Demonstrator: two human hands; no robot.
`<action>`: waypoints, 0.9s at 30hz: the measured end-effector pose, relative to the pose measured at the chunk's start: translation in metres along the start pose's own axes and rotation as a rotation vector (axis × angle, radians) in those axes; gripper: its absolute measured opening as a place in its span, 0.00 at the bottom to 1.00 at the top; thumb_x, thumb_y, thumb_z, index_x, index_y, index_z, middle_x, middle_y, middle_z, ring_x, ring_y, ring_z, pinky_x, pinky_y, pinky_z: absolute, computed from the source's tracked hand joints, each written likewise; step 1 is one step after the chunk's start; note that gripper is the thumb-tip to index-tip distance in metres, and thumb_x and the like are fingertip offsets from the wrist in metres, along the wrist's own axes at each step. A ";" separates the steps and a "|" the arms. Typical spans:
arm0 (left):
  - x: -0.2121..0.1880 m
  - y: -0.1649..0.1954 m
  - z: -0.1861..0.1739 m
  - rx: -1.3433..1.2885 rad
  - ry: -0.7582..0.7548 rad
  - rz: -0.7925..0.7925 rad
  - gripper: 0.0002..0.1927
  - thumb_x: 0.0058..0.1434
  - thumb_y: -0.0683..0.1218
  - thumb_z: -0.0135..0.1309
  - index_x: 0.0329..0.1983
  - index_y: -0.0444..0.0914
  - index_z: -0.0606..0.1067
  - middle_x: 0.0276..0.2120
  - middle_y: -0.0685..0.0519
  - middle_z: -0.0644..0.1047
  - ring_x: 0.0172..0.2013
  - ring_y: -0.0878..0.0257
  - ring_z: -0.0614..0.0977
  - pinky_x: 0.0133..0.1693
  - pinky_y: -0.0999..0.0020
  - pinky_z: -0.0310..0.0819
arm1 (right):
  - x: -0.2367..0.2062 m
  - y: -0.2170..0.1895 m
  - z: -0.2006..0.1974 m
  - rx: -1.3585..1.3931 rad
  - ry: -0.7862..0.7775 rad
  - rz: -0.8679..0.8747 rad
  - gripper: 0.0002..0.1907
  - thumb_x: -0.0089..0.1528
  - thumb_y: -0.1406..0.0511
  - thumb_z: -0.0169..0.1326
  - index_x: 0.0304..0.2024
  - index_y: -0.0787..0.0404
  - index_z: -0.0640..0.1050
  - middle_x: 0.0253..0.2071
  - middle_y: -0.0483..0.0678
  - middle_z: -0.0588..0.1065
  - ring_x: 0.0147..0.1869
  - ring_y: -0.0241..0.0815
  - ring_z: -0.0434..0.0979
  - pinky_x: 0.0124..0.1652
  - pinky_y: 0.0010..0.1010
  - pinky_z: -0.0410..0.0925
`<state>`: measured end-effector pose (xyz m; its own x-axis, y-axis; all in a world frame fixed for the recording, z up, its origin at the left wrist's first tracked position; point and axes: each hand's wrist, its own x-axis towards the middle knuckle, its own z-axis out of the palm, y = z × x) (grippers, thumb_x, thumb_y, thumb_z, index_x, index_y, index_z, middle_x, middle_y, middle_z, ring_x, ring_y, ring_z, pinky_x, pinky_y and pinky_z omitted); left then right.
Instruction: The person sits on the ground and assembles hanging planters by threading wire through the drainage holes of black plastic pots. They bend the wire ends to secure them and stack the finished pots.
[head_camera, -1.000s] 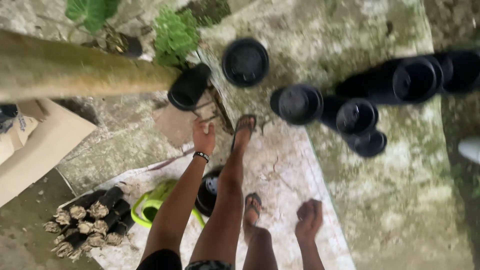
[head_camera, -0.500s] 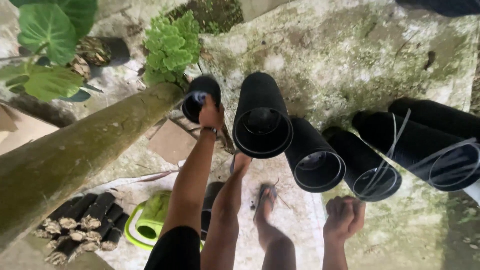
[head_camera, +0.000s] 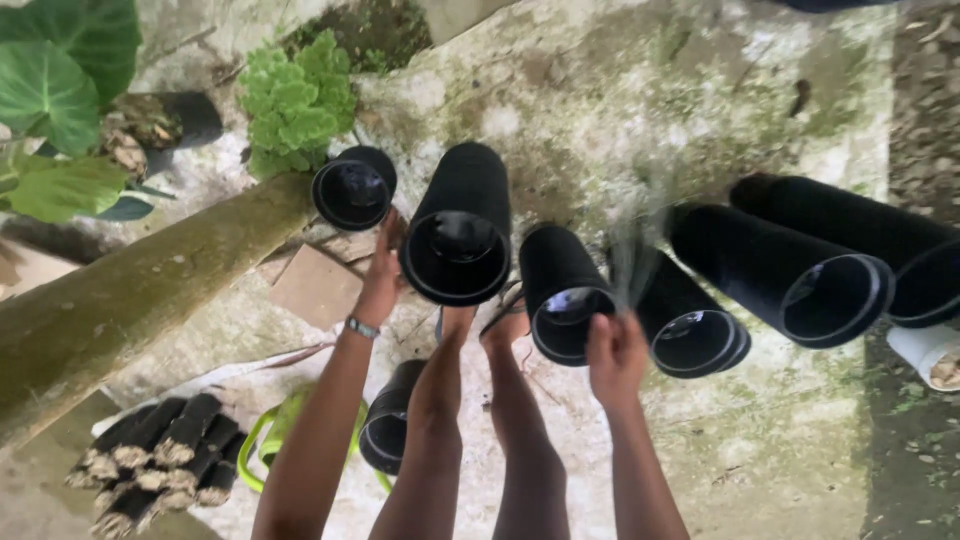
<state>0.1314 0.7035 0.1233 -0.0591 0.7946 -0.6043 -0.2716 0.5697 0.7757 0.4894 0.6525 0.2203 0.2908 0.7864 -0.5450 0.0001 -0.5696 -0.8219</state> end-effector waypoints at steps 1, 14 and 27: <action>-0.010 -0.003 0.017 0.074 -0.061 0.109 0.43 0.62 0.46 0.56 0.77 0.42 0.51 0.74 0.47 0.58 0.71 0.57 0.61 0.63 0.64 0.61 | 0.012 -0.010 0.006 -0.176 -0.031 -0.167 0.07 0.71 0.66 0.50 0.41 0.63 0.72 0.25 0.42 0.68 0.27 0.31 0.65 0.27 0.28 0.59; 0.080 0.115 0.108 0.942 -0.428 0.268 0.41 0.56 0.28 0.43 0.72 0.50 0.65 0.61 0.36 0.73 0.61 0.44 0.76 0.59 0.61 0.71 | 0.051 0.025 -0.059 -0.431 -0.011 -0.301 0.37 0.45 0.62 0.75 0.46 0.76 0.69 0.47 0.67 0.75 0.53 0.59 0.78 0.48 0.40 0.72; 0.154 0.224 0.167 1.200 -0.649 0.217 0.40 0.50 0.25 0.41 0.63 0.49 0.75 0.58 0.42 0.78 0.58 0.49 0.79 0.59 0.63 0.71 | 0.071 0.046 -0.058 -0.449 -0.033 -0.074 0.20 0.57 0.71 0.57 0.52 0.71 0.75 0.44 0.67 0.79 0.52 0.63 0.81 0.49 0.41 0.72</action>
<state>0.2222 0.9885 0.2343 0.5506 0.6554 -0.5170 0.6906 -0.0096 0.7232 0.5654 0.6685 0.1531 0.2435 0.8319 -0.4986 0.4370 -0.5531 -0.7093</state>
